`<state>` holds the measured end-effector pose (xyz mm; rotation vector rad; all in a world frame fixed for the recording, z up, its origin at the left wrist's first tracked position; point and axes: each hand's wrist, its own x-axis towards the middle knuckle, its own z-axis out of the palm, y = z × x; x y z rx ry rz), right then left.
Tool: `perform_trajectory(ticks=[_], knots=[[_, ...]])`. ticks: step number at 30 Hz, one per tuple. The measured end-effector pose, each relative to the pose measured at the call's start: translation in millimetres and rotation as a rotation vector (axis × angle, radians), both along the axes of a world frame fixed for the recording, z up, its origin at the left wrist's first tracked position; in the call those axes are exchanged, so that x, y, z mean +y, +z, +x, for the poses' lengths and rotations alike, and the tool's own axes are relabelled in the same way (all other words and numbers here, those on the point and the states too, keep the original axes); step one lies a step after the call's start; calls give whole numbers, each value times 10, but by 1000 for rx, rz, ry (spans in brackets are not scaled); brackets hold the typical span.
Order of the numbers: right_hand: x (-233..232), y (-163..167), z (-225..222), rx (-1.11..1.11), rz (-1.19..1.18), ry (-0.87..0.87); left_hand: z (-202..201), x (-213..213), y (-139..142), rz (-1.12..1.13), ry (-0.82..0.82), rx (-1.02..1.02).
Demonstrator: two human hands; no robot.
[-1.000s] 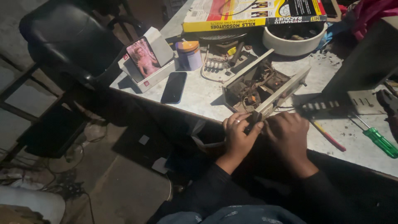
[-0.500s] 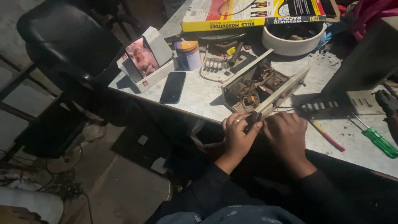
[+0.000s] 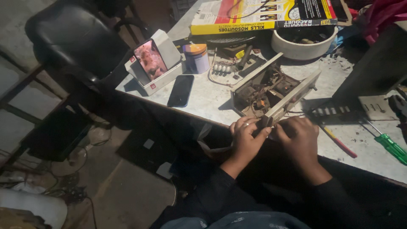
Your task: The person uses a screwdriver and pliers to manipulate internal components and wires within a small electronic unit on a cluttered workbench.
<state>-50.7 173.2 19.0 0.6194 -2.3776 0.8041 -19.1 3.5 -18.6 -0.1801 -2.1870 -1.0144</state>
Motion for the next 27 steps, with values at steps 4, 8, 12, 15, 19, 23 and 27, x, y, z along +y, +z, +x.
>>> perform_trajectory(ticks=[4,8,12,15,19,23,27], knots=[[-20,-7,15,32,64,-8,-12,14,-25,8,3,-3],[-53,-23,23,197,129,-41,-32,29,-74,25,21,30],[-46,9,77,226,172,-23,-63,30,-104,-14,51,44],[-27,24,110,217,186,3,-58,26,-110,-34,35,16],[142,-58,60,225,149,75,-86,63,-109,-40,86,64],[967,-151,-17,84,156,-227,-91,52,-157,-44,65,31],[1864,-201,1,152,364,-595,-78,71,-186,-43,72,58]])
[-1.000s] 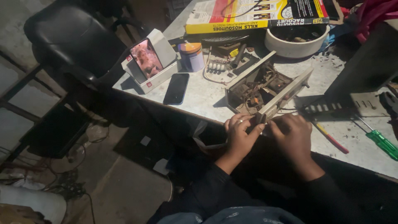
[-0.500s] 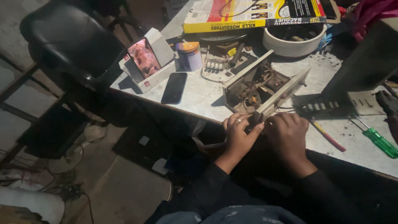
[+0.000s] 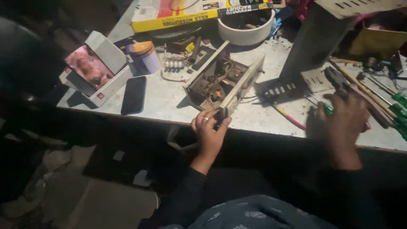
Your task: The person uses a screwdriver and pliers to manipulate internal components and wires within a small electronic unit on a cluttered workbench.
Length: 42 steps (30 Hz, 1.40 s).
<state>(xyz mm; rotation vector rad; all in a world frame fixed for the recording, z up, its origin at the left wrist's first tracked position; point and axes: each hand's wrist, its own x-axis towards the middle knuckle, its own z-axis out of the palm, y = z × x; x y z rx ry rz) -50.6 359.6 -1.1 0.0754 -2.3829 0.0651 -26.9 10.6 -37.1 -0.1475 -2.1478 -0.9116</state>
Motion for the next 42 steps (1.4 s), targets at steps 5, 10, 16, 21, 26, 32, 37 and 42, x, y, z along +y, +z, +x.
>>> perform_trajectory(ticks=[5,10,16,21,26,32,37,42], knots=[[140,95,-54,-237,-3,-70,27,-23,84,0,-16,-9],[-218,368,132,-379,-498,102,46,-32,95,5,-34,-11],[-1039,315,504,-486,-537,532,8,-44,23,-14,6,19],[-1160,357,534,-526,-537,555,19,-75,30,-10,-10,14],[-1156,366,502,-613,-524,578,46,-72,100,-24,-19,-19],[-1180,345,480,-591,-499,569,74,-75,134,-20,-24,-25],[-1206,356,495,-555,-501,551,71,-74,123,-22,-15,-16],[-1215,376,501,-457,-440,627,56,-64,90,-32,-12,3]])
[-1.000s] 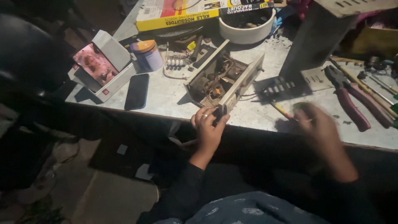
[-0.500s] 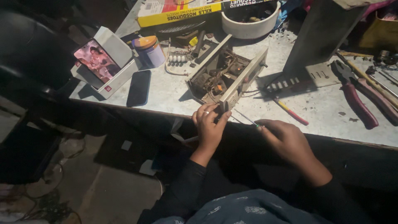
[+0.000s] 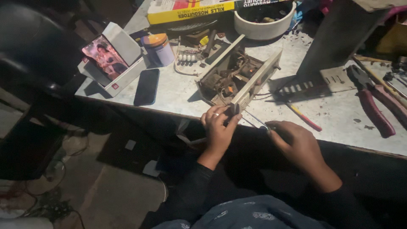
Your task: The person uses a screwdriver and pliers to manipulate internal components and wires within a small electronic unit on a cluttered workbench.
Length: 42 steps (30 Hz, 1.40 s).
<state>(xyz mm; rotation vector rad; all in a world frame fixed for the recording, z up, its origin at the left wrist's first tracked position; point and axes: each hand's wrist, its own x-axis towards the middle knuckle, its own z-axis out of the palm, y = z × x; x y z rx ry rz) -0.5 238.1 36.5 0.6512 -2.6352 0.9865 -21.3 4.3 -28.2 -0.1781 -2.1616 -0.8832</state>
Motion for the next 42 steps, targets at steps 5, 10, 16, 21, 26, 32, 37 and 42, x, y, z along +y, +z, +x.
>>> perform_trajectory(ticks=[5,10,16,21,26,32,37,42], knots=[[-28,37,80,37,100,-45,-22,22,-40,14,0,27],[-116,132,133,-73,163,-70,0,-5,27,26,22,11],[-122,210,141,3,267,-99,51,-9,122,49,-19,-43],[-118,203,147,262,220,-18,43,4,130,49,-13,-42],[-116,227,123,221,304,-87,33,1,110,38,-31,-52],[-148,173,147,148,298,-73,16,-5,96,39,-22,-30],[-119,187,128,276,261,-30,12,-15,95,17,-12,-35],[-153,195,120,-22,331,-147,-3,-7,120,25,-11,-57]])
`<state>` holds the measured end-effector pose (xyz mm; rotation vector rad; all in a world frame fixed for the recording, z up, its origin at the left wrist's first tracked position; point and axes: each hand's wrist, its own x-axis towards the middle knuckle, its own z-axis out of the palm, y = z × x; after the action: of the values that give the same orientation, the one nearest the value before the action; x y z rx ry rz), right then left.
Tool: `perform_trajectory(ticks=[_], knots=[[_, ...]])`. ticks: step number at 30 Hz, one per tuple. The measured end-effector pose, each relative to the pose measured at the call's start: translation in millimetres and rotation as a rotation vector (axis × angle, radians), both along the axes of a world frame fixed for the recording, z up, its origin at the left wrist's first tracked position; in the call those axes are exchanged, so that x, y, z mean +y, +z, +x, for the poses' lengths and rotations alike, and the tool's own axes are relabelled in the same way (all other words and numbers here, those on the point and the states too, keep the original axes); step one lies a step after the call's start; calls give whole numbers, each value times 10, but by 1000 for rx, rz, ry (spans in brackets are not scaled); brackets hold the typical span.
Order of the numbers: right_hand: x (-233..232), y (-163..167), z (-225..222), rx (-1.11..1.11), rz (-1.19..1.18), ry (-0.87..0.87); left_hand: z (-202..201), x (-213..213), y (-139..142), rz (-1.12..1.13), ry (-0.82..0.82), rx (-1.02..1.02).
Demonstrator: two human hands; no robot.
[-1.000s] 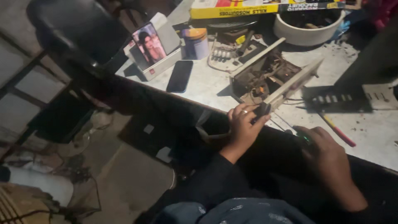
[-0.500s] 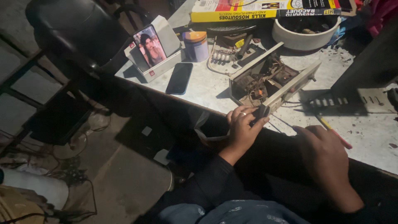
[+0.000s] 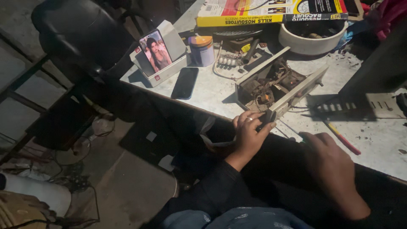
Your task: The person uses a screwdriver and pliers to manipulate internal components and wires within a small electronic unit on a cluttered workbench.
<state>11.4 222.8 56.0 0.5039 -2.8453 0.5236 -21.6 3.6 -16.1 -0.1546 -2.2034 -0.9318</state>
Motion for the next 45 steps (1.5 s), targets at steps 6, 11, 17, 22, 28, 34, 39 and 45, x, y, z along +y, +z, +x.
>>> perform_trajectory(ticks=[6,11,17,22,28,34,39,45], knots=[[9,-19,27,284,12,165,27,1,15,21,1,22],[-13,58,50,199,-7,89,26,2,-1,16,-10,9],[-82,94,74,142,44,53,21,-14,-22,8,-20,6],[-50,95,28,295,76,115,7,10,-29,20,-2,16],[-123,109,68,6,55,-39,11,-6,-18,17,-7,22],[-92,84,48,189,124,96,5,5,-18,1,6,19],[-68,95,2,250,192,63,9,3,-28,35,-22,12],[-132,59,36,42,123,-15,1,-9,-27,19,-20,12]])
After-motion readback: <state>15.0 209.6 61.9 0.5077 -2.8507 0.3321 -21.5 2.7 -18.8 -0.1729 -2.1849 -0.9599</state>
